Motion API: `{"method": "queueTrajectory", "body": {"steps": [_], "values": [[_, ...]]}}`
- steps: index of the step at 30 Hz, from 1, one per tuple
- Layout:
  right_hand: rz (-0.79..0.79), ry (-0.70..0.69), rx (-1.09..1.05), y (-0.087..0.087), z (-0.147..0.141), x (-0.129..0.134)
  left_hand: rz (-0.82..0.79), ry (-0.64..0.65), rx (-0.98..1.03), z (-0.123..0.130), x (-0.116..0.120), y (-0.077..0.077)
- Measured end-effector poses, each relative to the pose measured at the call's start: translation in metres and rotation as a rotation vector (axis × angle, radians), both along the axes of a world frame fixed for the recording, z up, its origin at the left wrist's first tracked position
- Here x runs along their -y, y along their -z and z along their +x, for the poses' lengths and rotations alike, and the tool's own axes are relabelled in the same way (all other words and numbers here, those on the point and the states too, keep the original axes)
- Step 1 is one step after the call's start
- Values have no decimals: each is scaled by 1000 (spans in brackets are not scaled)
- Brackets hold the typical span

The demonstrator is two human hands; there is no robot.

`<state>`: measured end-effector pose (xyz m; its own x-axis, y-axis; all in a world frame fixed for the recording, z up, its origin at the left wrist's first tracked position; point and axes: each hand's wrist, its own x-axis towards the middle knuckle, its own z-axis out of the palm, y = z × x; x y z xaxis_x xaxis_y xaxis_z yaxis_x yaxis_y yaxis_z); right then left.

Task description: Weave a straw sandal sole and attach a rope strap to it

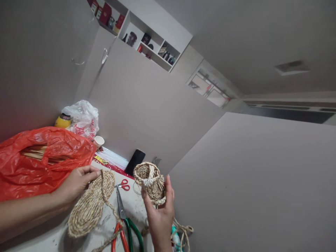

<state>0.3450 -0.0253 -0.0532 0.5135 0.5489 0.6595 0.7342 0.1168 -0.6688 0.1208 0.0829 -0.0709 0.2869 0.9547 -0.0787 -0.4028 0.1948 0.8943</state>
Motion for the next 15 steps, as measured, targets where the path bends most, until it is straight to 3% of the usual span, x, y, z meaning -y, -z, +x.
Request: {"method": "queueTrajectory", "body": {"steps": [7, 15], "values": [[6, -49, -226, -7, -6, 2, 3, 5, -8, 1, -1, 2], [8, -50, -273, -13, -10, 2, -3, 16, 5, 1, 0, 3]]}}
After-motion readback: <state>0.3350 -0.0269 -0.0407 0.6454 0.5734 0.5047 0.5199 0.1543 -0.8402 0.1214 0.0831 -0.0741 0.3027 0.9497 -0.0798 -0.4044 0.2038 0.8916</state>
